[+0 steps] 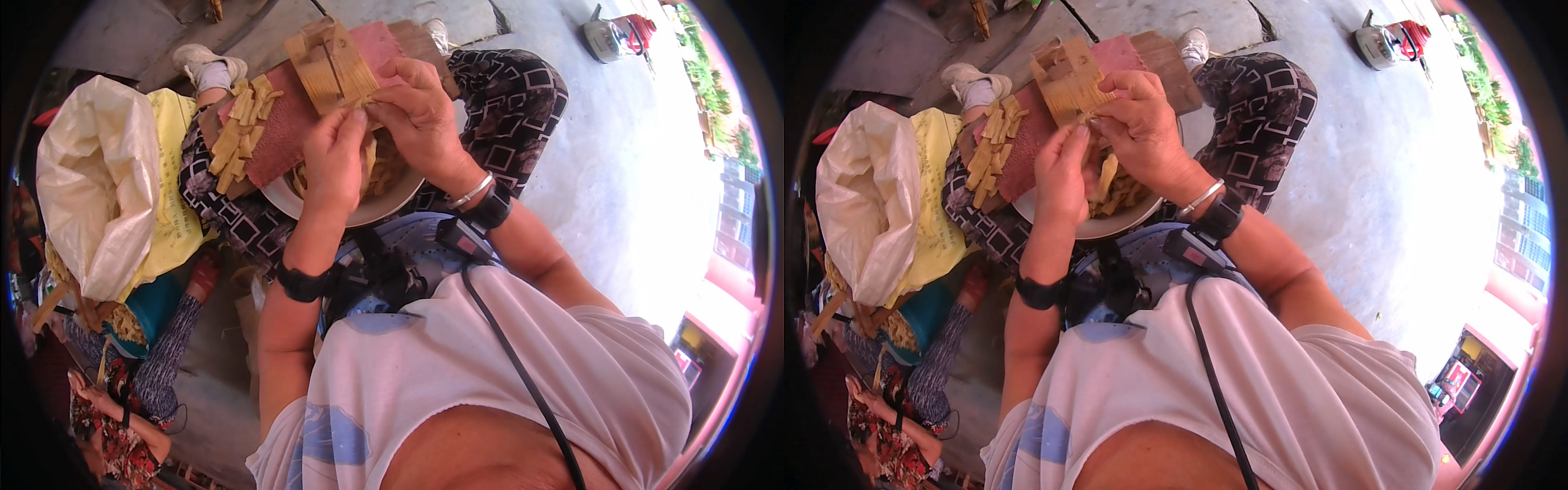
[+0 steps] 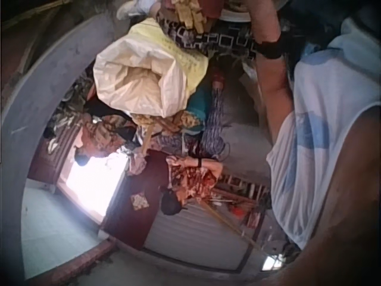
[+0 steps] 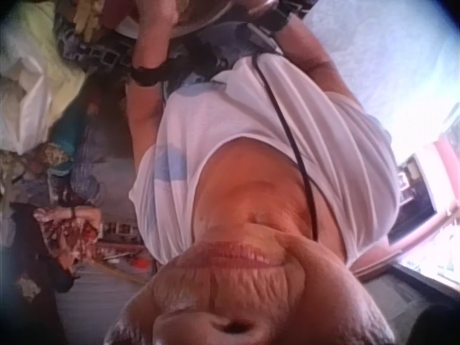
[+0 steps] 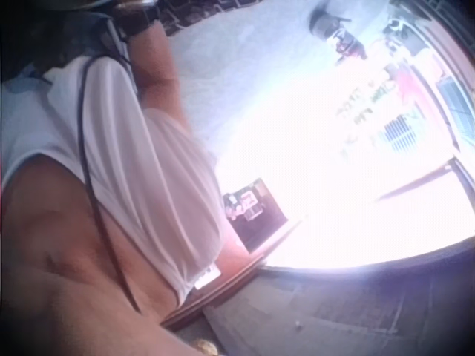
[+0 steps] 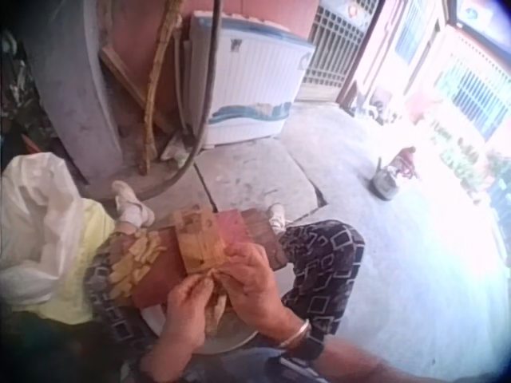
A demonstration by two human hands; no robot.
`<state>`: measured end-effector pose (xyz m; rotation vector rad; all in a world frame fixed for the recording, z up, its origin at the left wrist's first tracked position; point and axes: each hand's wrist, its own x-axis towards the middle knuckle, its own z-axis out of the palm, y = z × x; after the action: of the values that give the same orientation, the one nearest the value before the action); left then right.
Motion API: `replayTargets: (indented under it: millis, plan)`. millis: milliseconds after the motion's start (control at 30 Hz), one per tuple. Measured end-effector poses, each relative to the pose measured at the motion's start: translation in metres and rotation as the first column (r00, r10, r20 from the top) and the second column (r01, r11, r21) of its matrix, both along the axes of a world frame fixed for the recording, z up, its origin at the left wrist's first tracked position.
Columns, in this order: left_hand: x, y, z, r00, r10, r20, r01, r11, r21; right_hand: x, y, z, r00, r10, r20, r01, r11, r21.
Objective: The person weaves bamboo strips by hand into loops and places them into a metal bowl while sitting on a low stool.
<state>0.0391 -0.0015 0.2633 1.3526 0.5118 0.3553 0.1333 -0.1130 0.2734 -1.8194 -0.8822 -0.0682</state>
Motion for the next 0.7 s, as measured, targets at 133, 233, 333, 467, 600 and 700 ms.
replayTargets:
  millis: [133,233,333,467,600,700]
  plan:
    - [-0.031,-0.011,0.025,0.954,-0.160,-0.254,-0.040,0.771,-0.635,-0.006,-0.005,-0.008,0.994,-0.068,-0.083,0.069,0.998,0.007]
    - [-0.053,0.006,0.011,0.941,-0.279,-0.190,0.105,0.777,-0.621,-0.007,-0.009,-0.010,0.951,-0.102,-0.293,0.116,0.993,0.030]
    - [-0.053,0.020,0.003,0.958,-0.254,-0.132,0.230,0.957,-0.175,0.003,-0.010,0.000,0.851,-0.094,-0.516,0.086,0.995,-0.040]
    - [-0.049,0.027,0.008,0.965,-0.156,-0.209,0.253,0.756,0.604,0.032,-0.017,0.009,0.745,0.196,-0.637,-0.019,0.962,0.274]
    - [-0.036,0.027,0.023,0.972,-0.148,-0.181,0.231,0.476,0.849,0.041,-0.002,0.034,0.863,0.504,0.029,-0.475,0.830,-0.292]
    - [-0.025,0.033,0.027,0.982,-0.128,-0.140,0.170,0.266,0.949,0.039,0.004,0.043,0.773,0.472,-0.424,-0.621,0.700,-0.353]
